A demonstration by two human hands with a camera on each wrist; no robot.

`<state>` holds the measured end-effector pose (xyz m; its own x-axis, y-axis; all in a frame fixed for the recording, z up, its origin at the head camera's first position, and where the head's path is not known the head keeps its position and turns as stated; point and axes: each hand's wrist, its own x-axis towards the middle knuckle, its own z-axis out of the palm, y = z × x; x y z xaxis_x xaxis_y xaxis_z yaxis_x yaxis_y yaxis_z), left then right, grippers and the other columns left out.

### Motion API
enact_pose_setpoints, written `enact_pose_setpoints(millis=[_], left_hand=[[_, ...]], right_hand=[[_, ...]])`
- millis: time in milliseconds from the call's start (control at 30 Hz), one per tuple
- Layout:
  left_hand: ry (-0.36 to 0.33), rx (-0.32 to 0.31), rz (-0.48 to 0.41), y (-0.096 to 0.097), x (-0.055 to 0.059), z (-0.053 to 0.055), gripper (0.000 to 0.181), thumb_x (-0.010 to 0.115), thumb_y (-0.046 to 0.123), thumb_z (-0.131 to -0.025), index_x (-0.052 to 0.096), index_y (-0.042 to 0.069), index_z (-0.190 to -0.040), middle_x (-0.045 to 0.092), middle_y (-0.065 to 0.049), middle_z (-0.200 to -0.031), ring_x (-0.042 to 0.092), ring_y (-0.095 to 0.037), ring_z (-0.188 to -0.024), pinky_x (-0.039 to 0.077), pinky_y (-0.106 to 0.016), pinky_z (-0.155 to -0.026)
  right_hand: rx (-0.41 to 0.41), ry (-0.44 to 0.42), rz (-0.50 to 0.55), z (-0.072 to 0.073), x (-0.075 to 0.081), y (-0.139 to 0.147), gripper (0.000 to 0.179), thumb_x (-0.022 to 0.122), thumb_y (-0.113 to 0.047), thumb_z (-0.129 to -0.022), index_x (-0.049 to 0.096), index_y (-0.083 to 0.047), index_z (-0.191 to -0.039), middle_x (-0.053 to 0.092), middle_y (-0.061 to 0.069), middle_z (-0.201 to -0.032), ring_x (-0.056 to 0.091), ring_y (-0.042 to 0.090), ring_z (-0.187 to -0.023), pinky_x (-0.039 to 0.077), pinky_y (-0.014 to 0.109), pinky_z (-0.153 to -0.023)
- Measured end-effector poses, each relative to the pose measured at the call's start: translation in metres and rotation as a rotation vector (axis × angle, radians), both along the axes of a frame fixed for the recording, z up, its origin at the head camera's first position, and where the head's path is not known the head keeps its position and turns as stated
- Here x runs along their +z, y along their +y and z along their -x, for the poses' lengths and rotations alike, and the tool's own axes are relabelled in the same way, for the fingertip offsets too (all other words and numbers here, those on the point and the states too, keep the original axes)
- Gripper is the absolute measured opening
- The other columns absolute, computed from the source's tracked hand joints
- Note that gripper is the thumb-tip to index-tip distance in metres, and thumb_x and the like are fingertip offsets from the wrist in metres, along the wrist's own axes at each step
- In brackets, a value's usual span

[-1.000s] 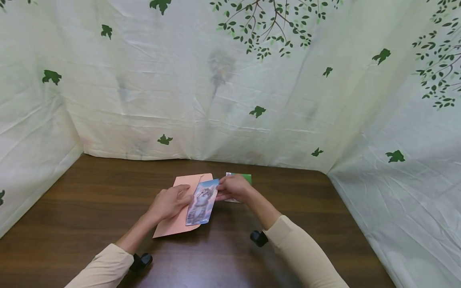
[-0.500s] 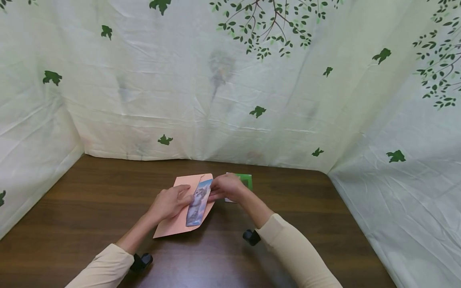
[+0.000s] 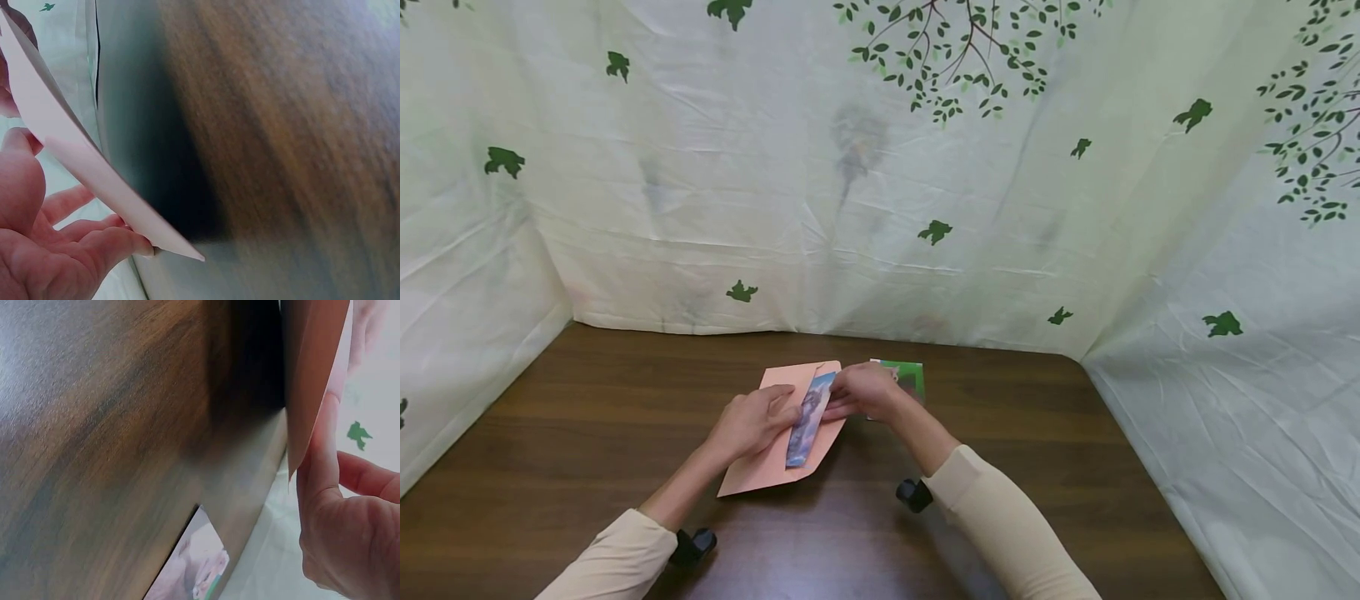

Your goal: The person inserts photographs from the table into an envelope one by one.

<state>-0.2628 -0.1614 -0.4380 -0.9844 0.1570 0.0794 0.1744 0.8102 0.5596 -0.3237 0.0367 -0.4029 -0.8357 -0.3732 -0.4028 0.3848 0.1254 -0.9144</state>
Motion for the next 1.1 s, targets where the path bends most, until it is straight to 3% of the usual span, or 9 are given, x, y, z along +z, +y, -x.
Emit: enact_pose_setpoints(millis=[633, 1100], left_hand=[[-0.028, 0.009, -0.008, -0.001, 0.0, -0.001, 0.052, 0.06, 0.037, -0.099, 0.061, 0.003, -0.139, 0.063, -0.022, -0.136, 0.058, -0.048, -0.125, 0.046, -0.059, -0.1], [0.0, -0.006, -0.005, -0.001, -0.001, 0.002, 0.052, 0.06, 0.035, -0.098, 0.061, 0.002, -0.137, 0.064, -0.023, -0.135, 0.059, -0.049, -0.124, 0.045, -0.06, -0.099]], right_hand=[[-0.018, -0.043, -0.036, 0.0, -0.006, -0.016, 0.019, 0.05, 0.002, -0.096, 0.066, 0.013, -0.094, 0.068, 0.017, -0.081, 0.075, 0.028, -0.07, 0.061, 0.039, -0.074], [-0.041, -0.01, -0.009, 0.0, -0.015, -0.025, 0.021, 0.049, 0.003, -0.096, 0.066, 0.016, -0.097, 0.066, 0.017, -0.076, 0.072, 0.025, -0.064, 0.061, 0.041, -0.074]])
